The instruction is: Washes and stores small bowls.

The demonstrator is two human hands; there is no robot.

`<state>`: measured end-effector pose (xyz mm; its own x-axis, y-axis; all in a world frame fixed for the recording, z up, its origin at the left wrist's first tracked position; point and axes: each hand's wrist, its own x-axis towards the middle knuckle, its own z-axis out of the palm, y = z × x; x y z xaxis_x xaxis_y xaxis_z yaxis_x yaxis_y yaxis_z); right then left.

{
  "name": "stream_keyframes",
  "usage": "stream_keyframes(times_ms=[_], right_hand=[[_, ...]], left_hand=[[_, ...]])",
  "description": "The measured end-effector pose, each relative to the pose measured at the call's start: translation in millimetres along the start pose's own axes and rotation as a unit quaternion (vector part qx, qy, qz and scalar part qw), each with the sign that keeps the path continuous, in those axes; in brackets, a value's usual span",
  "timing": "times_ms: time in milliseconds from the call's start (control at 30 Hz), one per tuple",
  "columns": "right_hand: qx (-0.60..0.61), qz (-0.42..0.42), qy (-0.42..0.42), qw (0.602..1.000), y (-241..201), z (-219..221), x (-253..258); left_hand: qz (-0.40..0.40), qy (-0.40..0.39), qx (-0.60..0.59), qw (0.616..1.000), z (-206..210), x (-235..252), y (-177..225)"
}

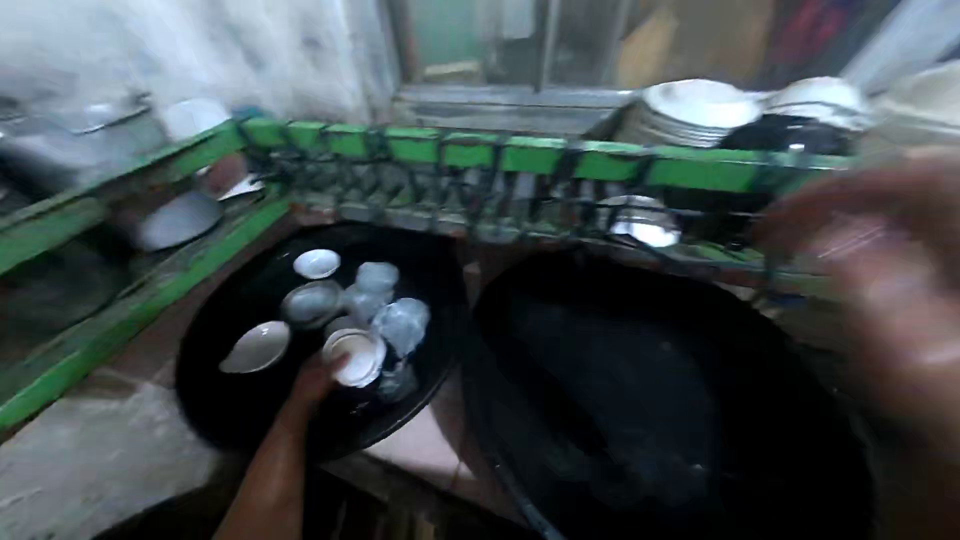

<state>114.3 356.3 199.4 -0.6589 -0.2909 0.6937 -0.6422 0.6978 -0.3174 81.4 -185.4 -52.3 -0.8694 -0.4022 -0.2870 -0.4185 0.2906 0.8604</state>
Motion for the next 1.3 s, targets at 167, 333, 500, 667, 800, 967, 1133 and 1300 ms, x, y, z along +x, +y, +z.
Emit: stream_keyframes(times_ms=[167,333,500,667,800,967,1133,1300], right_hand=[[0.289,0.201,-0.314,0.881,-83,300,18],[0.477,0.424,-0.402,0.656,-92,446,31],[0.375,0.317,-0.229,0.841,-87,474,36],[0.262,0.326,-0.086,0.904,-89,467,38],[0.279,0.359,-0.084,0.887,-87,471,38],[0.329,0.323,-0.133,0.877,-94,478,30],[0.445,0.462,-0.213,0.737,-122,466,30],[0.513,0.494,-0.218,0.667,-135,459,28]], left_hand=[[-0.007,-0.072,-0.149,0.986,0,1,2],[0.007,-0.151,-0.189,0.970,-6,3,13],[0.017,-0.107,-0.281,0.954,-15,29,9],[0.013,-0.053,-0.291,0.955,-19,46,7],[0.014,-0.057,-0.297,0.953,-13,48,10],[-0.031,0.015,-0.218,0.975,2,44,18],[-0.030,0.112,-0.170,0.979,25,34,24],[0.023,0.081,-0.327,0.941,38,31,28]])
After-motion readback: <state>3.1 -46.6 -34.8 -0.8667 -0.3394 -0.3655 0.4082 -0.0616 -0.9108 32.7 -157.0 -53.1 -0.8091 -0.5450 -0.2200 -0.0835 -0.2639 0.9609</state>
